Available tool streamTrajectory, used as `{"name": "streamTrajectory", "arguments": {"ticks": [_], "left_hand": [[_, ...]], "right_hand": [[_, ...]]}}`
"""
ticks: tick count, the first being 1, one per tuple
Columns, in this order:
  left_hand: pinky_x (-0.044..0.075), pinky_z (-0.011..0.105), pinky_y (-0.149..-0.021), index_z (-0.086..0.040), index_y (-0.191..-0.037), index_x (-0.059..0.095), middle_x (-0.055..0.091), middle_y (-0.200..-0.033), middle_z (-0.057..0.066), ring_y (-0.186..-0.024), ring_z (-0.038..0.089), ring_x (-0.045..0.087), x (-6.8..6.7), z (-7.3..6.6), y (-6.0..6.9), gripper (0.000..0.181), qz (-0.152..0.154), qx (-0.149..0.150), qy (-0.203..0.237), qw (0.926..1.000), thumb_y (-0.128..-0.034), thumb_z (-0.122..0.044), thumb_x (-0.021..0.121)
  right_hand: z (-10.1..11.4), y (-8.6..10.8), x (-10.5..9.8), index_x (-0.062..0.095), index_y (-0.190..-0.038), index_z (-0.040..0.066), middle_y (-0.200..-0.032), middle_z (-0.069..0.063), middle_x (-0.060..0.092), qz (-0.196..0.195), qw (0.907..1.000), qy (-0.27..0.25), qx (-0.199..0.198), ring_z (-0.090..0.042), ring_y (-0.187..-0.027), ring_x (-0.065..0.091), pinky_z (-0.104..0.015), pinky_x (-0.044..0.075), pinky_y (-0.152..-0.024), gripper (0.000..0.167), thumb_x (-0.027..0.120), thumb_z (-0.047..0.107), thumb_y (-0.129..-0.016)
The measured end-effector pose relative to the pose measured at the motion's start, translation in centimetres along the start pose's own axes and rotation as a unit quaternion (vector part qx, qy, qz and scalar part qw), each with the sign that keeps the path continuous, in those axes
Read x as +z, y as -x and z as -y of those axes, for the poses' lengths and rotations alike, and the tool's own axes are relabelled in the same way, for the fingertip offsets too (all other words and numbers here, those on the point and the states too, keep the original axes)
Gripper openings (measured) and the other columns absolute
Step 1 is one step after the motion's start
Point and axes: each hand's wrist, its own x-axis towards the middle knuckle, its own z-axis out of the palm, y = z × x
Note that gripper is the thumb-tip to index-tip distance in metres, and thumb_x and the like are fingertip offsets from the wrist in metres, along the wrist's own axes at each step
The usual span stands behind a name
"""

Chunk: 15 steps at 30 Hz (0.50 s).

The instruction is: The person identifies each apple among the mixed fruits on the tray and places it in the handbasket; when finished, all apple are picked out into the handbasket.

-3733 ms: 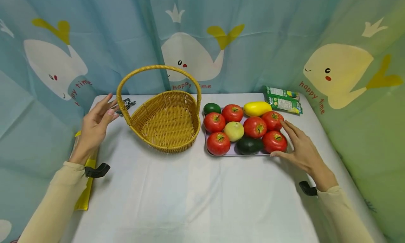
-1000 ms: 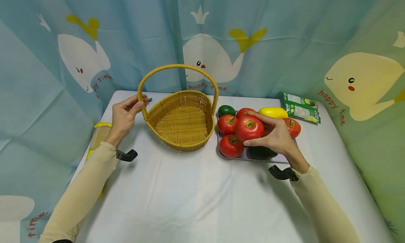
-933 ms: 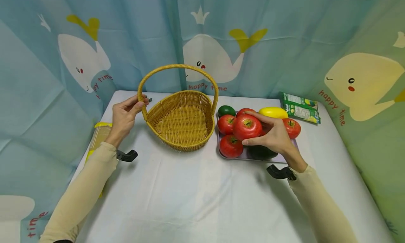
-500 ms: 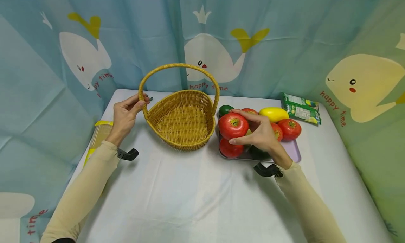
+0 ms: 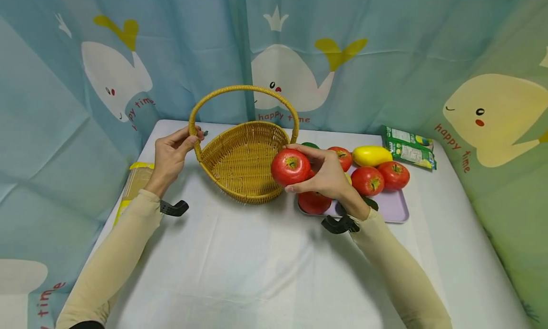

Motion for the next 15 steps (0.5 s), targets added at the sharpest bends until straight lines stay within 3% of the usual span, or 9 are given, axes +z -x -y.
{"name": "streamTrajectory", "arguments": {"ticks": [9,15], "left_hand": [[0.061,0.024,-0.097,0.003,-0.128,0.074,0.081,-0.106,0.002,-0.106,0.013,0.077,-0.1,0.0,-0.1,0.028,0.002,0.002,0.0,1.0,-0.102,-0.004,0.069],[0.061,0.025,-0.097,0.003,-0.129,0.074,0.08,-0.106,0.003,-0.106,0.014,0.077,0.0,-0.1,-0.1,0.028,0.003,0.001,-0.004,1.0,-0.1022,-0.004,0.069]], "right_hand": [[-0.1,-2.3,1.5,0.065,-0.146,0.016,-0.139,-0.005,0.071,0.004,0.999,-0.039,0.022,-0.023,-0.124,0.068,-0.036,0.061,-0.102,0.081,0.098,0.006,-0.072],[-0.3,-3.5,1.9,0.061,-0.149,0.013,-0.144,-0.004,0.066,0.019,0.9989,-0.042,-0.003,-0.025,-0.127,0.065,-0.039,0.061,-0.104,0.083,0.096,0.005,-0.074]]}}
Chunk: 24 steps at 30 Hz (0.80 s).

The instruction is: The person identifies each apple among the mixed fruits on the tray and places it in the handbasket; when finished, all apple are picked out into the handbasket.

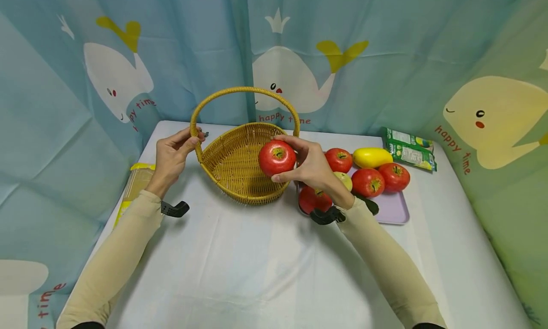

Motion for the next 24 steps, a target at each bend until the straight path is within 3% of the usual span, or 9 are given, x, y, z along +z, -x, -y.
{"name": "streamTrajectory", "arguments": {"ticks": [8,17,24], "left_hand": [[0.061,0.024,-0.098,0.004,-0.13,0.073,0.081,-0.108,0.002,-0.106,0.013,0.077,-0.1,0.1,0.0,0.029,0.001,0.004,0.004,1.0,-0.1023,-0.003,0.068],[0.061,0.025,-0.098,0.005,-0.129,0.073,0.081,-0.109,0.011,-0.109,0.017,0.077,-0.1,0.1,-0.1,0.028,0.006,0.001,0.005,1.0,-0.1021,-0.004,0.069],[0.061,0.025,-0.099,0.003,-0.129,0.074,0.081,-0.109,0.012,-0.109,0.017,0.077,-0.1,0.1,-0.1,0.028,0.003,0.0,0.0,1.0,-0.1023,-0.003,0.068]], "right_hand": [[0.3,-1.5,0.7,0.059,-0.147,0.007,-0.144,-0.005,0.064,-0.009,0.9999,0.005,-0.009,-0.024,-0.13,0.063,-0.045,0.059,-0.107,0.083,0.096,0.006,-0.073],[0.2,-3.3,1.6,0.059,-0.146,0.013,-0.141,-0.005,0.066,-0.003,0.9999,-0.008,0.006,-0.022,-0.128,0.063,-0.044,0.058,-0.108,0.082,0.096,0.008,-0.073],[0.1,-4.8,2.5,0.059,-0.146,0.009,-0.14,-0.004,0.066,-0.002,0.9999,-0.004,0.015,-0.022,-0.128,0.063,-0.043,0.058,-0.108,0.082,0.097,0.008,-0.074]]}}
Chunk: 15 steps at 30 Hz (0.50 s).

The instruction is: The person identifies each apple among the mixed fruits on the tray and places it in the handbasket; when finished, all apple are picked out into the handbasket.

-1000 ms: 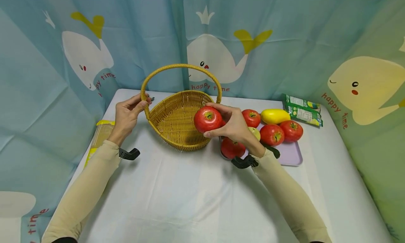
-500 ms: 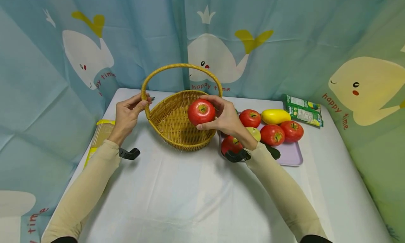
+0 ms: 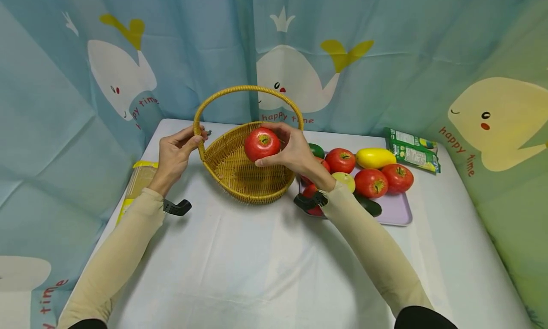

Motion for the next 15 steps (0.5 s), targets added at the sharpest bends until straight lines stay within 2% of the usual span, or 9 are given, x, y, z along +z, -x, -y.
{"name": "streamTrajectory", "arguments": {"ticks": [6,13,15], "left_hand": [[0.062,0.026,-0.097,0.002,-0.13,0.073,0.081,-0.108,0.0,-0.107,0.015,0.077,0.1,0.0,0.0,0.029,-0.006,-0.006,-0.003,1.0,-0.1018,-0.003,0.069],[0.061,0.026,-0.098,0.016,-0.133,0.065,0.08,-0.109,0.0,-0.107,0.017,0.077,0.2,0.0,0.1,0.036,-0.005,-0.005,-0.006,1.0,-0.102,-0.002,0.069],[0.061,0.026,-0.098,0.016,-0.133,0.064,0.08,-0.11,0.0,-0.108,0.017,0.077,0.1,-0.1,0.1,0.037,-0.005,-0.005,-0.006,1.0,-0.1019,-0.003,0.069]], "right_hand": [[-0.3,-1.5,0.5,0.06,-0.145,0.011,-0.14,-0.004,0.066,0.007,0.9998,0.014,0.014,-0.023,-0.127,0.064,-0.044,0.058,-0.108,0.082,0.099,0.011,-0.073],[-0.8,-3.0,1.1,0.064,-0.142,0.015,-0.14,-0.004,0.067,0.01,0.9992,0.02,0.033,-0.023,-0.127,0.064,-0.043,0.057,-0.109,0.08,0.1,0.014,-0.071],[-0.9,-3.4,1.3,0.065,-0.142,0.017,-0.138,-0.004,0.068,0.01,0.9993,0.019,0.031,-0.022,-0.126,0.063,-0.043,0.058,-0.108,0.081,0.101,0.014,-0.069]]}}
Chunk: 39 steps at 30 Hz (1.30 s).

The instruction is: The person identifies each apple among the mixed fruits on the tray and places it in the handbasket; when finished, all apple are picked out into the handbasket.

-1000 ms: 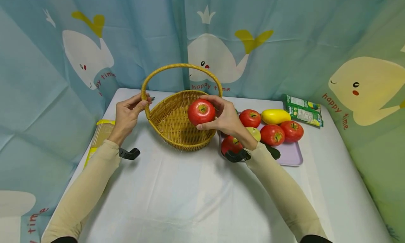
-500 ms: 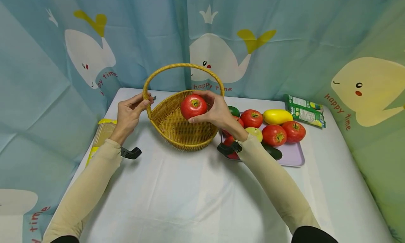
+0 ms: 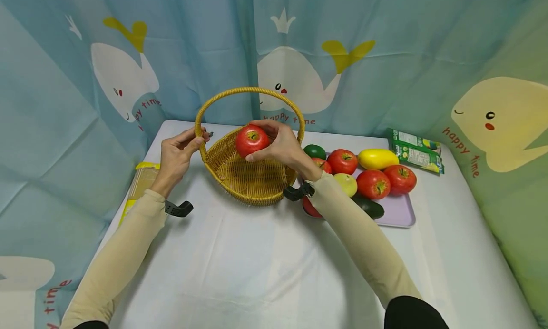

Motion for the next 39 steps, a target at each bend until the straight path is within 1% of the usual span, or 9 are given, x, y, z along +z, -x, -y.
{"name": "streamTrajectory", "arguments": {"ticks": [4,6,11,16,20,22,27,31,39], "left_hand": [[0.061,0.026,-0.098,0.007,-0.132,0.07,0.08,-0.11,0.0,-0.108,0.018,0.077,0.0,0.0,0.0,0.032,-0.003,0.0,-0.003,1.0,-0.1018,-0.004,0.069],[0.061,0.026,-0.099,0.005,-0.131,0.072,0.08,-0.111,0.0,-0.107,0.018,0.077,-0.1,-0.1,0.0,0.031,-0.003,0.001,-0.004,1.0,-0.1019,-0.004,0.069],[0.061,0.026,-0.099,0.008,-0.132,0.07,0.08,-0.111,0.001,-0.107,0.017,0.077,-0.1,-0.1,0.1,0.032,-0.003,0.002,-0.002,1.0,-0.1018,-0.002,0.069],[0.061,0.025,-0.097,0.004,-0.131,0.072,0.08,-0.111,0.003,-0.106,0.016,0.077,0.0,-0.1,0.1,0.03,-0.006,0.002,0.0,1.0,-0.1015,-0.001,0.069],[0.062,0.025,-0.096,0.01,-0.132,0.069,0.079,-0.111,0.003,-0.105,0.016,0.077,0.0,-0.1,0.0,0.032,-0.007,0.001,0.005,1.0,-0.1013,0.0,0.069],[0.062,0.025,-0.096,0.011,-0.131,0.068,0.079,-0.11,0.003,-0.105,0.017,0.077,0.0,-0.1,-0.1,0.032,-0.008,0.001,0.007,0.9999,-0.1012,0.0,0.069],[0.062,0.025,-0.096,0.004,-0.13,0.073,0.079,-0.11,0.003,-0.105,0.016,0.077,0.1,0.0,-0.1,0.029,-0.009,0.002,0.003,1.0,-0.1011,0.0,0.069],[0.061,0.025,-0.097,0.003,-0.13,0.073,0.079,-0.11,0.002,-0.105,0.016,0.077,0.1,0.0,-0.1,0.029,-0.009,0.003,0.0,1.0,-0.101,-0.001,0.07],[0.061,0.025,-0.098,0.004,-0.129,0.073,0.079,-0.111,0.003,-0.105,0.016,0.076,0.2,0.2,0.0,0.029,-0.008,0.008,-0.006,0.9999,-0.1009,0.0,0.069]], "right_hand": [[0.0,-0.9,0.3,0.067,-0.14,0.018,-0.135,-0.003,0.07,0.002,0.9999,-0.001,-0.01,-0.02,-0.125,0.064,-0.042,0.059,-0.107,0.082,0.102,0.011,-0.066],[0.2,-1.2,0.4,0.067,-0.14,0.018,-0.134,-0.003,0.071,0.003,0.9999,0.0,-0.013,-0.02,-0.124,0.065,-0.041,0.059,-0.106,0.082,0.102,0.01,-0.066],[0.3,-2.0,0.8,0.068,-0.139,0.019,-0.133,-0.002,0.072,0.007,1.0,0.004,-0.005,-0.019,-0.123,0.065,-0.04,0.06,-0.105,0.084,0.103,0.009,-0.064],[0.2,-2.7,1.3,0.069,-0.139,0.019,-0.133,-0.003,0.072,0.012,0.9999,0.0,0.001,-0.019,-0.123,0.066,-0.039,0.06,-0.104,0.085,0.103,0.007,-0.063],[-0.1,-3.1,1.5,0.069,-0.138,0.017,-0.133,-0.005,0.072,0.016,0.9998,-0.016,-0.001,-0.02,-0.122,0.067,-0.039,0.06,-0.104,0.082,0.102,0.006,-0.064],[-0.4,-3.3,1.6,0.068,-0.137,0.016,-0.132,-0.006,0.073,0.017,0.9996,-0.022,0.0,-0.02,-0.121,0.067,-0.039,0.06,-0.104,0.081,0.101,0.005,-0.064],[-1.0,-3.9,1.8,0.067,-0.138,0.014,-0.133,-0.008,0.072,0.018,0.9992,-0.035,0.009,-0.021,-0.123,0.067,-0.039,0.06,-0.105,0.081,0.1,0.001,-0.065],[-1.5,-4.2,2.0,0.067,-0.138,0.012,-0.135,-0.009,0.072,0.02,0.9987,-0.043,0.021,-0.023,-0.125,0.066,-0.04,0.059,-0.107,0.081,0.1,-0.002,-0.065],[-2.8,-4.6,2.7,0.067,-0.136,0.009,-0.135,-0.011,0.072,0.028,0.9975,-0.047,0.045,-0.024,-0.127,0.065,-0.039,0.057,-0.111,0.078,0.099,-0.004,-0.066]]}}
